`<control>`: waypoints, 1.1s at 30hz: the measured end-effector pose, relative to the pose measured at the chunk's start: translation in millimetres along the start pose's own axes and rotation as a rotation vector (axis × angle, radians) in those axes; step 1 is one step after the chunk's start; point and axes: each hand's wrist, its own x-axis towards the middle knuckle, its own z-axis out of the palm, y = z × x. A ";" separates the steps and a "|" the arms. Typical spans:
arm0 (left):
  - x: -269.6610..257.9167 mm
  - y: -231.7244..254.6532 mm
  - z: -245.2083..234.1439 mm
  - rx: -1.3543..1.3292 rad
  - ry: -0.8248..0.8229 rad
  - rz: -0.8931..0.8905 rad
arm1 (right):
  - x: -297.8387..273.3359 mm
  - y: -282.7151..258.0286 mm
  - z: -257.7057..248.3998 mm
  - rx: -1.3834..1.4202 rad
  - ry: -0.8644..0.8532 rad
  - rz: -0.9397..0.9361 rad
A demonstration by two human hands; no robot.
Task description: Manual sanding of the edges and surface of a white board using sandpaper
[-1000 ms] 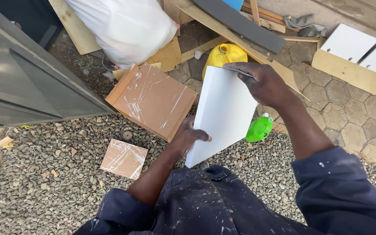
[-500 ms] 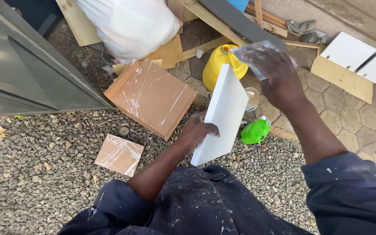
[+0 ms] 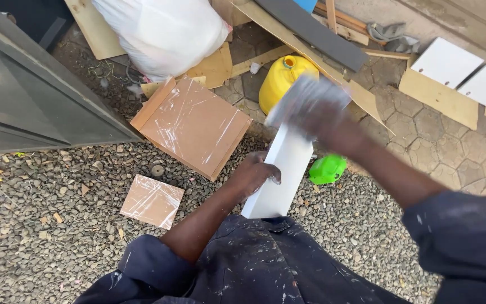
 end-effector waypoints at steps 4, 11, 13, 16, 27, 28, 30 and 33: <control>-13.0 15.8 6.2 -0.039 -0.067 0.031 | 6.7 41.4 -34.0 -0.186 0.440 0.255; 13.3 -7.3 -6.6 -0.084 -0.050 0.072 | -4.3 -51.0 -40.5 0.431 0.208 0.426; 5.3 1.8 -20.2 -0.135 -0.005 0.041 | -5.7 -25.5 -25.3 0.444 0.176 0.457; 2.6 6.1 -43.5 -0.218 0.059 0.025 | -24.2 0.3 -6.1 0.461 0.096 0.553; 15.4 -15.6 -84.5 -0.412 0.102 0.166 | -17.4 146.4 97.4 0.764 0.378 0.989; 9.8 -9.7 -80.7 -0.427 0.096 0.150 | -10.5 147.1 97.8 0.950 0.450 0.941; 10.5 -20.2 -84.7 -0.440 0.088 0.134 | -0.8 158.3 95.5 1.134 0.526 0.885; 20.6 -54.3 -101.4 -0.428 0.104 0.126 | 7.5 199.1 100.0 1.122 0.580 0.911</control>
